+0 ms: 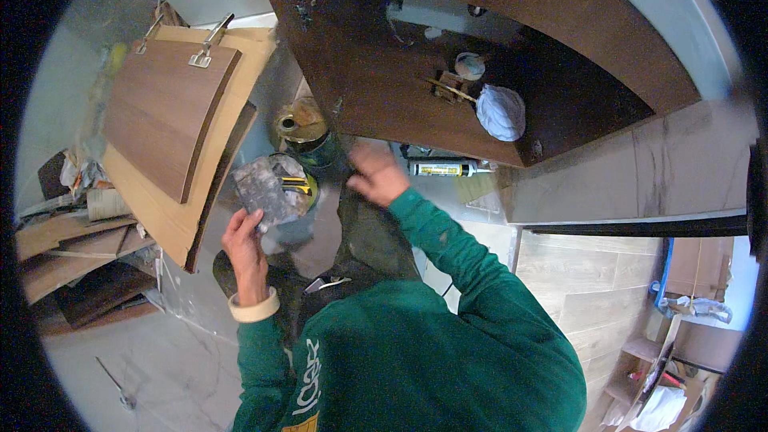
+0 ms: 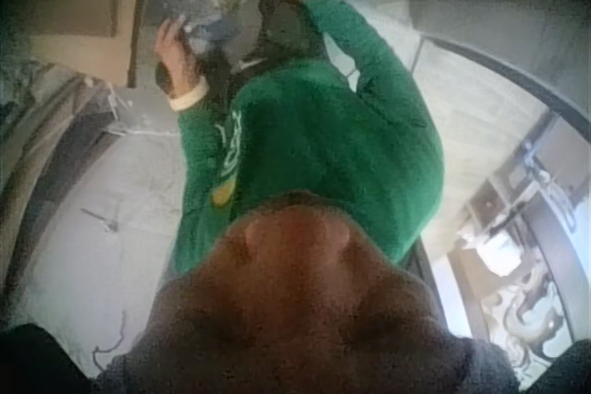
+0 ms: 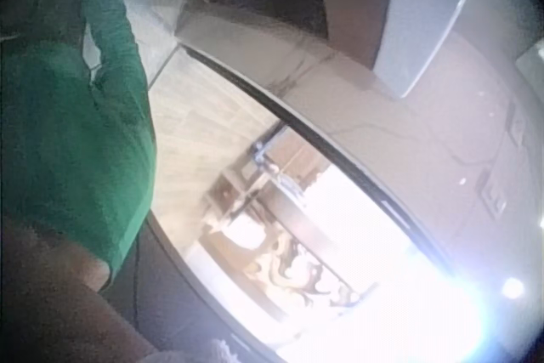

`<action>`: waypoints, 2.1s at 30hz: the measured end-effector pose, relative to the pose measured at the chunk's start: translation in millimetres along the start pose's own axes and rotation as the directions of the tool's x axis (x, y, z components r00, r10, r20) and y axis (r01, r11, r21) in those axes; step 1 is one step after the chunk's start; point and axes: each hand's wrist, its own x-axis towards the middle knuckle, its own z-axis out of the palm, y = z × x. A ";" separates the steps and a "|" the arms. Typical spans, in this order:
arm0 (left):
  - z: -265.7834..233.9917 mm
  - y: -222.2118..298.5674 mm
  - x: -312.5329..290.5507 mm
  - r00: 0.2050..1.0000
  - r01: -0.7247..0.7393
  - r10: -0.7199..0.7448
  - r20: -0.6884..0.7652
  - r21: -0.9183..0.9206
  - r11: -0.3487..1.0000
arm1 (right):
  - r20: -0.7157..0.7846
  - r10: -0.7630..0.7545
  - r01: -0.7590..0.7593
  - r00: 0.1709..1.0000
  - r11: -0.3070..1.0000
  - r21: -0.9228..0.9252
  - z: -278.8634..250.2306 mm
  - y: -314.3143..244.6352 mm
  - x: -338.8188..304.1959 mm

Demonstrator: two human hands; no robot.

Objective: The person installs metal hinges onto a wooden cabinet door using a screwdriver. They repeatedly align the hinge, insert screws, and tighten them while holding the door against the cabinet frame. The door is then set aside, and the person retrieves another wooden panel.

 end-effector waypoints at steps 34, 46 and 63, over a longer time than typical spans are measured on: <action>27.5 -39.8 -0.1 0.835 -0.187 -0.201 0.512 0.607 0.772 | -0.599 0.759 -0.900 0.254 0.412 0.141 -110.4 98.4 -185.5; -28.0 -8.1 10.6 0.918 -0.105 -0.192 0.347 0.680 0.726 | -0.523 0.744 -0.906 0.416 0.387 -0.171 -18.6 68.8 -101.6; -27.6 14.4 -7.5 0.929 -0.128 -0.139 0.343 0.649 0.750 | -0.427 0.725 -0.840 0.540 0.499 -0.214 -34.4 88.8 -119.9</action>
